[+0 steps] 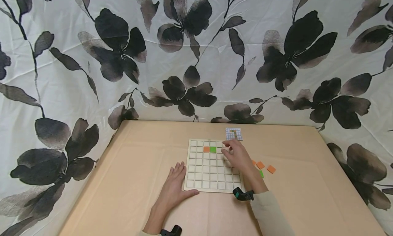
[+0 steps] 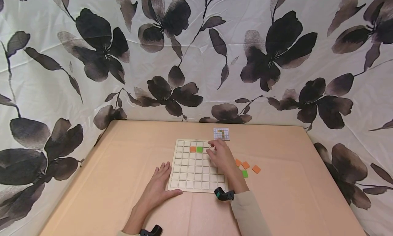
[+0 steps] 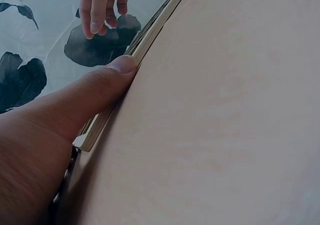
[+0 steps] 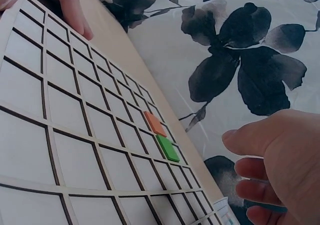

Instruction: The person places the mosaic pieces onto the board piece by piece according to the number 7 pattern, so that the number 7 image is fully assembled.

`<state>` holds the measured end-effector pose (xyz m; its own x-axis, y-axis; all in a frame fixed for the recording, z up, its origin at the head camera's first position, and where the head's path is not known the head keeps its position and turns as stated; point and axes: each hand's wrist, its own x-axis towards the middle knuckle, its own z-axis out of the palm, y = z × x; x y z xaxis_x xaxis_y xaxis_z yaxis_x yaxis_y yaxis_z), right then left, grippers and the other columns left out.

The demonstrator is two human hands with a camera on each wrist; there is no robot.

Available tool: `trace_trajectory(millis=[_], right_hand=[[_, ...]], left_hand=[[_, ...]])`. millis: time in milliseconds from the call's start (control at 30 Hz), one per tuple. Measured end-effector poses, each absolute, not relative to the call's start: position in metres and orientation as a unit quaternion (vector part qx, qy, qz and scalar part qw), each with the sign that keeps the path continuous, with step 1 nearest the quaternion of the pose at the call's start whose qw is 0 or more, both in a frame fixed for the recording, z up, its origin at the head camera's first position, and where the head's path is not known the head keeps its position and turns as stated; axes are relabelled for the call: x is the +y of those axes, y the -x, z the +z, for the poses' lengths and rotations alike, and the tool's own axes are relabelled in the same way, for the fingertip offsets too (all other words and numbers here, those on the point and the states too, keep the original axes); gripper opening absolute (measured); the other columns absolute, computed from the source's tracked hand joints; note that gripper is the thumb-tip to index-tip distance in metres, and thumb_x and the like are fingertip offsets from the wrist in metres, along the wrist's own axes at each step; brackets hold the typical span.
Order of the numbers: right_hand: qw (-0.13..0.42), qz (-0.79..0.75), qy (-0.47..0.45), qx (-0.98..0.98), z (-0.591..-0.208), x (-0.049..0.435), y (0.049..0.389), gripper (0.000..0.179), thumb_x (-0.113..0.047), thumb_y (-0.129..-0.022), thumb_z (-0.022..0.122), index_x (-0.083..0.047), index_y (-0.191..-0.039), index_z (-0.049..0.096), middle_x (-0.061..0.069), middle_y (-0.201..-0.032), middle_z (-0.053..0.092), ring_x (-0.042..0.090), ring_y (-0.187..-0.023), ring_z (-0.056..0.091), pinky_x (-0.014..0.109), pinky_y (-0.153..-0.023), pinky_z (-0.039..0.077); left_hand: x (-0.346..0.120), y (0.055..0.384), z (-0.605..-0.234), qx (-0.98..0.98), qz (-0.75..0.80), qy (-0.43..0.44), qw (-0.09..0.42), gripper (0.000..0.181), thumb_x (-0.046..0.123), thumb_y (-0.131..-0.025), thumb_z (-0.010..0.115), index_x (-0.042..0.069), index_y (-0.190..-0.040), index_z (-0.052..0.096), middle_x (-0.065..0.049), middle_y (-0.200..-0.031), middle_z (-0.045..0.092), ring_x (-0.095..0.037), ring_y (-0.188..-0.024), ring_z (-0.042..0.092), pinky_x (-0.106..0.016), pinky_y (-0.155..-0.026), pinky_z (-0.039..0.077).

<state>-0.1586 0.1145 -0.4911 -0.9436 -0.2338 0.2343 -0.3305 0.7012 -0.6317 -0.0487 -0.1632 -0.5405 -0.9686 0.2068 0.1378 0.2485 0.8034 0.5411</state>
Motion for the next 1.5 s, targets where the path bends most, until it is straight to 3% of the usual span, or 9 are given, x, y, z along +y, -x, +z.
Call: trace_trajectory(millis=[567,1267,1500], right_hand=[[0.064,0.353,-0.132,-0.924,-0.491,0.125,0.144,0.037,-0.022,-0.093,0.071,-0.005,-0.125,0.066,0.009,-0.115,0.064,0.025,-0.100,0.061,0.041,-0.089,0.058],[0.073,0.348,-0.089,-0.931,-0.493,0.142,0.132,0.038,-0.021,-0.093,0.070,-0.006,-0.127,0.065,0.011,-0.116,0.062,0.025,-0.100,0.058,0.035,-0.080,0.053],[0.065,0.358,-0.078,-0.928,-0.491,0.148,0.131,0.038,-0.022,-0.094,0.069,-0.006,-0.128,0.064,0.011,-0.117,0.061,0.027,-0.103,0.058,0.039,-0.085,0.055]], left_hand=[[-0.163,0.049,-0.542,-0.949,-0.290,0.118,0.040,0.111,0.067,-0.071,0.078,-0.002,-0.150,0.042,-0.018,-0.161,0.035,-0.033,-0.154,0.025,-0.047,-0.130,0.017],[-0.162,0.049,-0.540,-0.951,-0.284,0.119,0.038,0.112,0.067,-0.071,0.078,-0.002,-0.150,0.041,-0.018,-0.161,0.035,-0.033,-0.154,0.025,-0.047,-0.130,0.017],[-0.162,0.049,-0.541,-0.950,-0.284,0.122,0.047,0.112,0.067,-0.070,0.078,-0.003,-0.149,0.043,-0.018,-0.160,0.036,-0.034,-0.153,0.027,-0.049,-0.129,0.020]])
